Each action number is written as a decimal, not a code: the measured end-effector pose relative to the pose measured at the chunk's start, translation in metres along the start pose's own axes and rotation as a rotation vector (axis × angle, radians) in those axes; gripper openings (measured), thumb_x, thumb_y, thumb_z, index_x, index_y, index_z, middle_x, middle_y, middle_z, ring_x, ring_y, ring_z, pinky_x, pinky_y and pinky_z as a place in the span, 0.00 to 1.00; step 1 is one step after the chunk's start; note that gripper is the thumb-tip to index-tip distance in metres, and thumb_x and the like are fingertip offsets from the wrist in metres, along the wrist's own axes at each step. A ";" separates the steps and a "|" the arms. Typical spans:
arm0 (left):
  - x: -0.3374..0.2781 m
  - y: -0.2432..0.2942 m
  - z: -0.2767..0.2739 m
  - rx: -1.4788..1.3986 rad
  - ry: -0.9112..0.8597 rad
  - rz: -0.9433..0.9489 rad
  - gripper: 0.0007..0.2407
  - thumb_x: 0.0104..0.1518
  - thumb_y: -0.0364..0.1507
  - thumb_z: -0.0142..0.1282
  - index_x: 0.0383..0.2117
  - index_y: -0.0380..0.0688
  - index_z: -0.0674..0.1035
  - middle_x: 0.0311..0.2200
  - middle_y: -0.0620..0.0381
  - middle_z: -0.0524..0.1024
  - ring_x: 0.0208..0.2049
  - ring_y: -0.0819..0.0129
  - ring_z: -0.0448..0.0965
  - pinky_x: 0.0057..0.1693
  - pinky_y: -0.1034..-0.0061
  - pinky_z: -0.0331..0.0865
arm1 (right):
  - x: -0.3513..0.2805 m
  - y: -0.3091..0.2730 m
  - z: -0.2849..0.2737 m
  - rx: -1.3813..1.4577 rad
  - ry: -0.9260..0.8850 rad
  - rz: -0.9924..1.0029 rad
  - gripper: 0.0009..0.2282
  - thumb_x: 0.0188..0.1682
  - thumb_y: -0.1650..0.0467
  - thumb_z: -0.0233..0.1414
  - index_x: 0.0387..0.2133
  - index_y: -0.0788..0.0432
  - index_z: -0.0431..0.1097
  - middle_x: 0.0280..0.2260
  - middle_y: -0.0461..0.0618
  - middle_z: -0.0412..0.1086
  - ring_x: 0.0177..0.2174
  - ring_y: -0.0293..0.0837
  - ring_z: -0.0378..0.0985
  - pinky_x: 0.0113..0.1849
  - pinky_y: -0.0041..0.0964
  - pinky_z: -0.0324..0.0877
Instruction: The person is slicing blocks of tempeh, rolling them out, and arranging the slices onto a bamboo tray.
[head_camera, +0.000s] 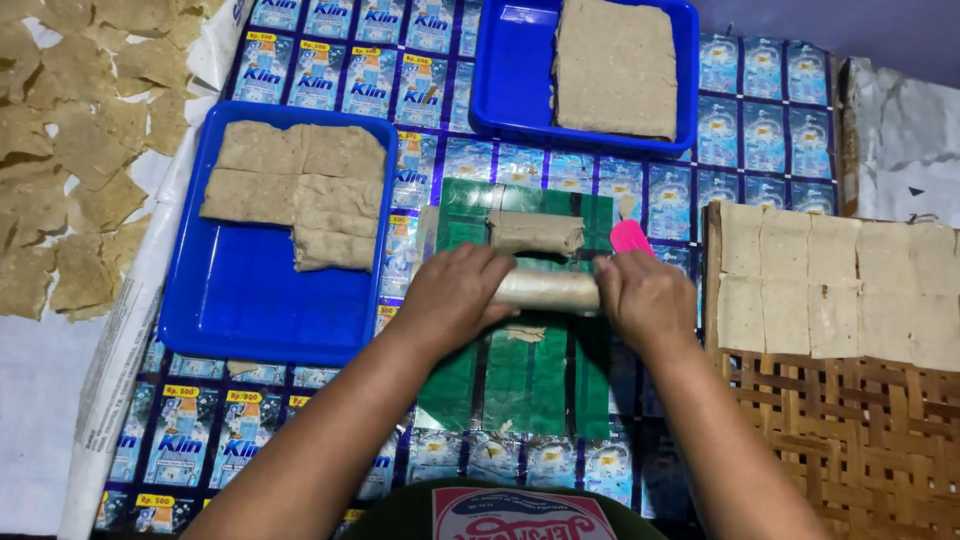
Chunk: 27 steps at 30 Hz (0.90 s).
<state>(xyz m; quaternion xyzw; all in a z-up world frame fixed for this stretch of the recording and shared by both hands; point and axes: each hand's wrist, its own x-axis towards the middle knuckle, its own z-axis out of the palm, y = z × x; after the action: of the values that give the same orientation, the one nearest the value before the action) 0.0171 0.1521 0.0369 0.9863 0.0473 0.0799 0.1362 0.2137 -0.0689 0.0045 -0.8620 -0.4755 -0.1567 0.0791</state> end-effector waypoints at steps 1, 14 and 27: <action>0.011 -0.005 -0.005 0.000 0.000 -0.003 0.24 0.48 0.44 0.66 0.49 0.53 0.73 0.42 0.55 0.75 0.47 0.54 0.76 0.49 0.61 0.72 | 0.016 0.004 0.004 0.001 -0.001 -0.002 0.17 0.59 0.53 0.41 0.24 0.43 0.68 0.23 0.42 0.70 0.26 0.51 0.79 0.28 0.47 0.74; 0.057 -0.058 0.059 0.000 0.034 -0.226 0.17 0.65 0.49 0.36 0.36 0.51 0.69 0.33 0.54 0.71 0.41 0.53 0.76 0.45 0.57 0.70 | 0.048 0.029 0.083 0.001 -0.039 0.070 0.19 0.61 0.55 0.37 0.25 0.47 0.69 0.24 0.46 0.68 0.32 0.51 0.79 0.31 0.47 0.74; 0.053 -0.068 0.086 -0.064 0.141 -0.367 0.10 0.61 0.40 0.36 0.33 0.53 0.72 0.29 0.56 0.72 0.41 0.54 0.78 0.45 0.59 0.73 | 0.059 0.027 0.086 0.036 -0.332 0.147 0.22 0.58 0.55 0.36 0.27 0.50 0.74 0.29 0.51 0.74 0.38 0.55 0.80 0.38 0.53 0.76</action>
<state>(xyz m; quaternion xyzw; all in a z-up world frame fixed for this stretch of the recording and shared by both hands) 0.0791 0.2004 -0.0562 0.9483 0.2330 0.1243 0.1760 0.2824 -0.0120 -0.0558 -0.9069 -0.4206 0.0024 0.0261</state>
